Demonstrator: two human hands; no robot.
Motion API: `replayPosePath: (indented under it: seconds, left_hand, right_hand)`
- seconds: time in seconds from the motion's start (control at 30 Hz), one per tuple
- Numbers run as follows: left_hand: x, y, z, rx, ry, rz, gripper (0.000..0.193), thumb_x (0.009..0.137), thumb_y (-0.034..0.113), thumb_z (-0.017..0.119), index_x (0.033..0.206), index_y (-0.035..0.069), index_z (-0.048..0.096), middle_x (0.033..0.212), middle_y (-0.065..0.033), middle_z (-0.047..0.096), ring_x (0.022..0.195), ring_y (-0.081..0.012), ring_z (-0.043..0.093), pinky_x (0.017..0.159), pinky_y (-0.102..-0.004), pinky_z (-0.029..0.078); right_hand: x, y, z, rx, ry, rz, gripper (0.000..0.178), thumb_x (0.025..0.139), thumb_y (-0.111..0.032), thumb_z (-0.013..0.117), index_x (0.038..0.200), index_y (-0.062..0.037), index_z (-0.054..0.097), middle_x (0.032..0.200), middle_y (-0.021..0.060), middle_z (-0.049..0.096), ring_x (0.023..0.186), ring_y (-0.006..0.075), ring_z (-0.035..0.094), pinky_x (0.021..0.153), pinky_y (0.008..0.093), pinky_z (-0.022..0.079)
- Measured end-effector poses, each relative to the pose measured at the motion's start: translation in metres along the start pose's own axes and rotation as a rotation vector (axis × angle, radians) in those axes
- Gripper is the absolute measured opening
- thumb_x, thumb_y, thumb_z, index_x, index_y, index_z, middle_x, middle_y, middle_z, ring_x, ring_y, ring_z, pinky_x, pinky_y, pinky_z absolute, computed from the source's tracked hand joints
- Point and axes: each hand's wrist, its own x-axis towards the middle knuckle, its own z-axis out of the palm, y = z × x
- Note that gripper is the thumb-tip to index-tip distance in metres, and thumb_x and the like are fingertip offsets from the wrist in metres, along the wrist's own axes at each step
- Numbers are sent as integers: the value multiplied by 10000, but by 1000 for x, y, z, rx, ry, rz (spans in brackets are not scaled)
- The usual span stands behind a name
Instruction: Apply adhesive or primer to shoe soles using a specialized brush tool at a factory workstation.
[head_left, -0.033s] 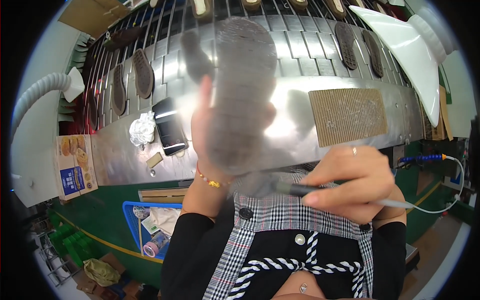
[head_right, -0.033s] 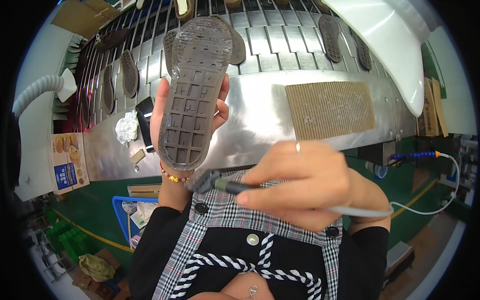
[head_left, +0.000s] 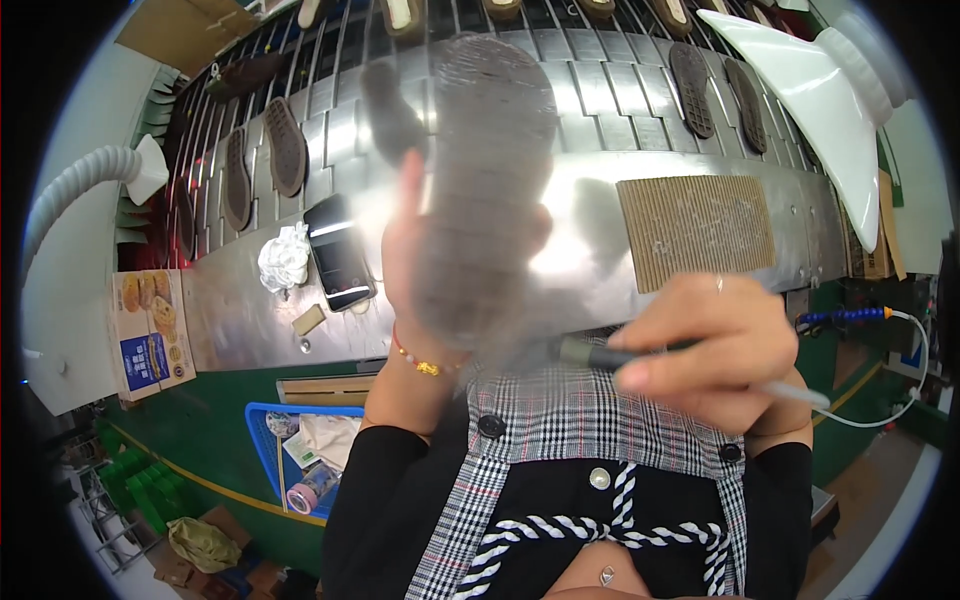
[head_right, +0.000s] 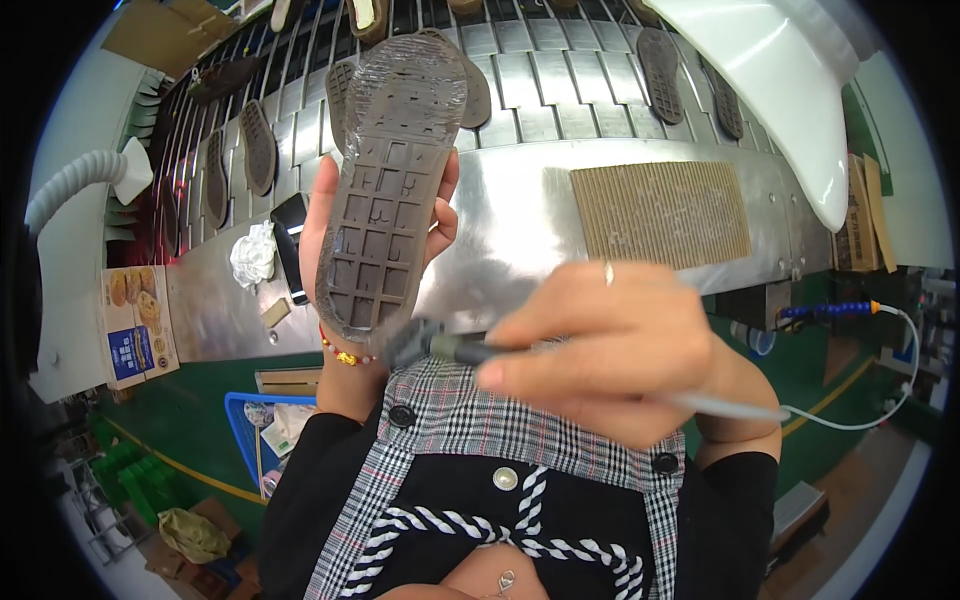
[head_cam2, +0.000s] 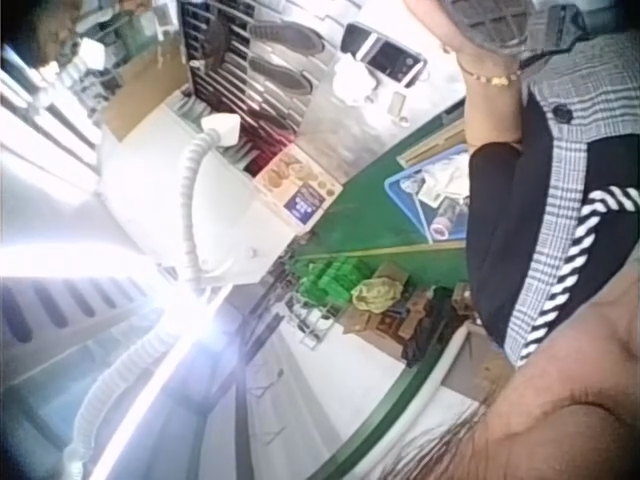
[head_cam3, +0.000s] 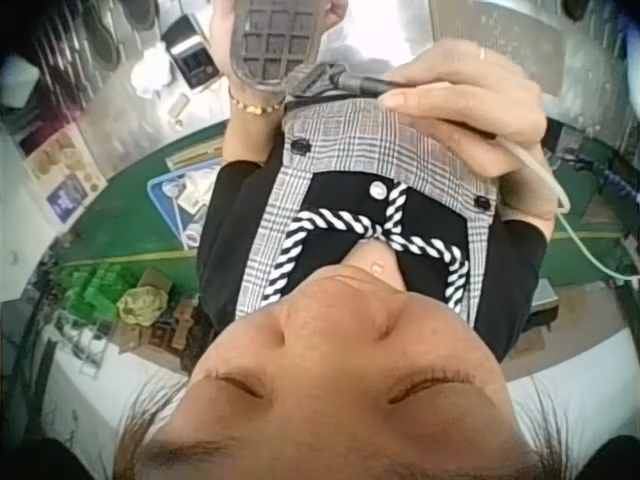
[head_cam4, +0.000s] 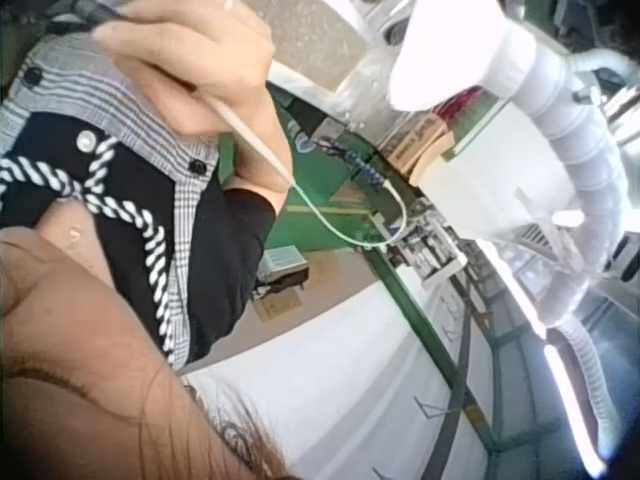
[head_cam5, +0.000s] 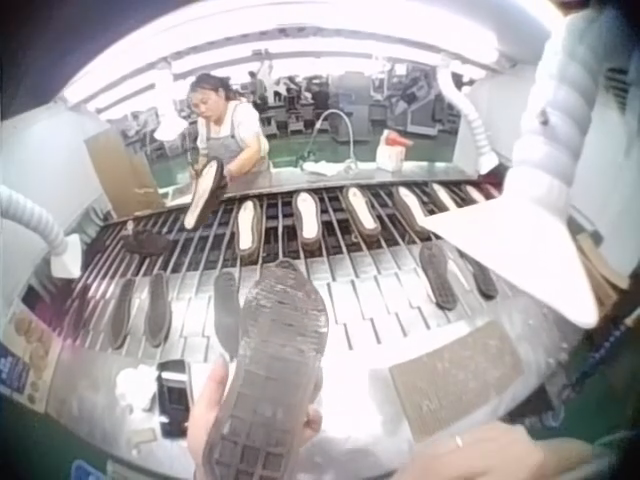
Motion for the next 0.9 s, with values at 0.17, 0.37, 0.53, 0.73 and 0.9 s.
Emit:
replayPosePath:
  seconds: [0.17, 0.37, 0.53, 0.73, 0.9]
  left_hand:
    - [-5, -3, 11, -141, 100, -50, 776, 988, 589, 363, 1472, -17, 324, 1467, -290, 354, 1361, -374, 360, 1029, -498, 407]
    - [-7, -8, 19, -252, 80, -139, 818, 973, 633, 351, 1467, -19, 335, 1464, -306, 356, 1348, -422, 381, 1049, -534, 392]
    - [-12, -6, 20, -266, 53, -228, 866, 967, 664, 302, 1460, -47, 335, 1430, -338, 385, 1246, -489, 468, 1030, -556, 407]
    - [-16, -10, 29, -358, -47, -219, 919, 962, 687, 238, 1486, -69, 242, 1481, -353, 297, 1284, -522, 421, 1083, -590, 349]
    - [-20, -19, 38, -400, -55, -136, 925, 962, 684, 234, 1517, -49, 135, 1533, -338, 197, 1391, -508, 279, 1116, -611, 296]
  right_hand:
    - [0, 1, -8, 60, -105, -8, 197, 709, -42, 724, 903, -37, 757, 849, 146, 688, 663, 259, 655, 558, 325, 511]
    - [0, 4, -15, -37, -7, 52, 90, 740, -128, 737, 818, -91, 762, 812, 140, 709, 660, 239, 670, 572, 314, 526]
    - [-1, 3, -17, -79, 54, 57, 91, 752, -159, 732, 810, -99, 766, 772, 133, 709, 638, 236, 671, 550, 313, 528]
    - [0, -2, -23, -164, 107, 61, 81, 745, -157, 735, 797, -101, 759, 769, 137, 705, 635, 233, 667, 547, 309, 523]
    - [-2, 1, -33, -108, 36, 28, 179, 693, -89, 730, 866, -58, 764, 809, 146, 692, 652, 244, 657, 547, 313, 509]
